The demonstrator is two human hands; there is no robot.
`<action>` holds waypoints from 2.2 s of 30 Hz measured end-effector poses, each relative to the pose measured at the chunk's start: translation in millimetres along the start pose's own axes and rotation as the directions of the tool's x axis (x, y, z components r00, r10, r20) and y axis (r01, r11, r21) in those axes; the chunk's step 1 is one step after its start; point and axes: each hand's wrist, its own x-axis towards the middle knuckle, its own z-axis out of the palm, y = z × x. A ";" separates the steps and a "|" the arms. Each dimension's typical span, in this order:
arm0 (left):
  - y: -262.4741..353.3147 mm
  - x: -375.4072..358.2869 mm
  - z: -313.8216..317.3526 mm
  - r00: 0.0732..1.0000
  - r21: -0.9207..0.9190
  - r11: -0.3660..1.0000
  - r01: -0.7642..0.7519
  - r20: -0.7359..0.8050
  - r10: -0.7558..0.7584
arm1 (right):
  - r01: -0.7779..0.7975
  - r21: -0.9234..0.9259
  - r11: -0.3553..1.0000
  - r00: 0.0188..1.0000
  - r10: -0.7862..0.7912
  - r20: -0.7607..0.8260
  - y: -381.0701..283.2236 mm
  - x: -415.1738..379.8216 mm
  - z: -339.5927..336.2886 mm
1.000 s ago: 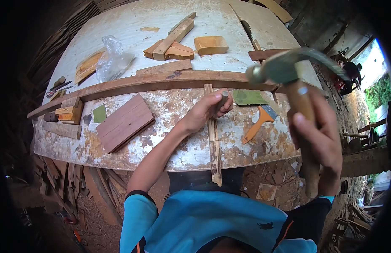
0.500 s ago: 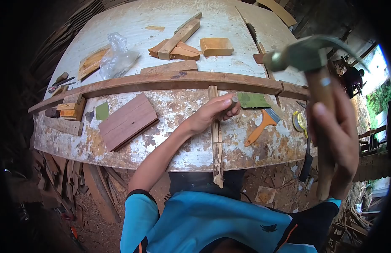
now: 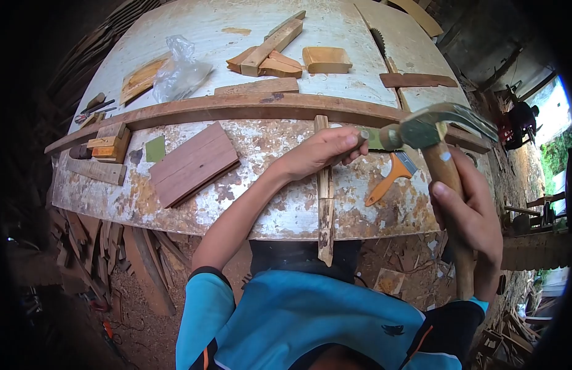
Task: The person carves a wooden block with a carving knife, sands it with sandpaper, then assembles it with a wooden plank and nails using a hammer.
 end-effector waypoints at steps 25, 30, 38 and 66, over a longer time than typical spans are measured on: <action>-23.1 5.2 -23.6 0.922 -0.475 0.857 -0.199 -0.387 0.001 | 0.458 -0.505 0.732 0.881 -0.449 0.147 134.1 -6.4 89.0; 6.3 -5.1 -20.9 0.853 -0.316 0.848 -0.425 -0.454 0.258 | 0.482 -0.489 0.727 0.874 -0.435 0.215 130.0 -6.0 96.6; 5.5 -10.5 -2.3 0.850 -0.071 0.939 -0.335 -0.452 0.269 | 0.403 -0.550 0.731 0.914 -0.291 0.283 125.3 -7.9 102.1; -13.0 -14.1 10.9 0.875 0.480 0.816 -0.323 -0.177 0.450 | 0.420 -0.539 0.730 0.907 -0.356 0.226 132.7 -9.9 104.2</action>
